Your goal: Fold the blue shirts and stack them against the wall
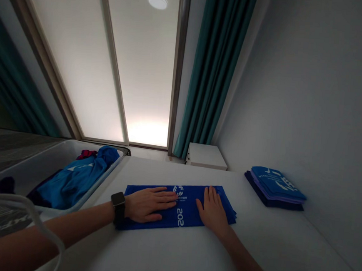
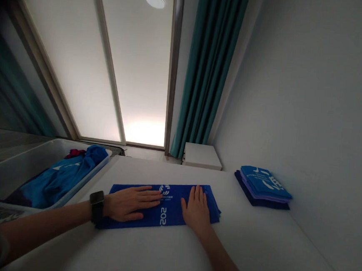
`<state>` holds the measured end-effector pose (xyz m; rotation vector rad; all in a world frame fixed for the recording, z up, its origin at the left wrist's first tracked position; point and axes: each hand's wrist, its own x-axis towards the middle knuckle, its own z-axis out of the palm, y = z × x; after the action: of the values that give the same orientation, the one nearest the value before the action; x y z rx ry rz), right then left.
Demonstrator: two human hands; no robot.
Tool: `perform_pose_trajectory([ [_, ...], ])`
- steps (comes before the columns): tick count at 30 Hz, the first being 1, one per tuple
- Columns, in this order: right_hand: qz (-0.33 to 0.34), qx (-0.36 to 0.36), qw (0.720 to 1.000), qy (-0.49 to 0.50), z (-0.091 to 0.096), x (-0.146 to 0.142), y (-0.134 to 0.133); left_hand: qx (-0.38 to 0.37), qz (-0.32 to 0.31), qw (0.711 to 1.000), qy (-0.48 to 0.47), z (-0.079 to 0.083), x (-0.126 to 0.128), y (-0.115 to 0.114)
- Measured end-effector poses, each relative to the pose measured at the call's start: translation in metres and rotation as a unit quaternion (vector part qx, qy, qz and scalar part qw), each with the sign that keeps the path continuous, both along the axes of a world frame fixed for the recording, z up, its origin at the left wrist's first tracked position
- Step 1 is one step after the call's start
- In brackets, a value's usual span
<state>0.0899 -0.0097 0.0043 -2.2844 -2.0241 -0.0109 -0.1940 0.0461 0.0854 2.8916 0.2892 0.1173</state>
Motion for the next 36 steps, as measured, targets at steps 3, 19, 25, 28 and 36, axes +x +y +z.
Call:
perform_pose_trajectory([
  [3, 0.0, -0.009, 1.0, 0.011, -0.004, -0.011, -0.002, -0.041, -0.019, 0.999, 0.022, -0.005, 0.003, 0.006],
  [19, 0.296, -0.012, 0.955, 0.004, 0.009, 0.021, 0.074, 0.016, 0.218, 0.975, -0.033, -0.059, 0.023, -0.068],
  [25, 0.294, -0.009, 0.956, 0.014, 0.018, 0.012, 0.073, 0.013, 0.198, 0.98, -0.011, -0.048, 0.022, -0.064],
  [28, 0.238, 0.013, 0.971, 0.021, 0.022, -0.007, 0.066, 0.019, 0.076, 0.997, -0.02, -0.03, 0.021, -0.05],
  [36, -0.004, -0.028, 0.998, 0.057, 0.014, -0.063, 0.053, -0.02, -0.1, 0.995, 0.004, -0.016, 0.026, -0.022],
])
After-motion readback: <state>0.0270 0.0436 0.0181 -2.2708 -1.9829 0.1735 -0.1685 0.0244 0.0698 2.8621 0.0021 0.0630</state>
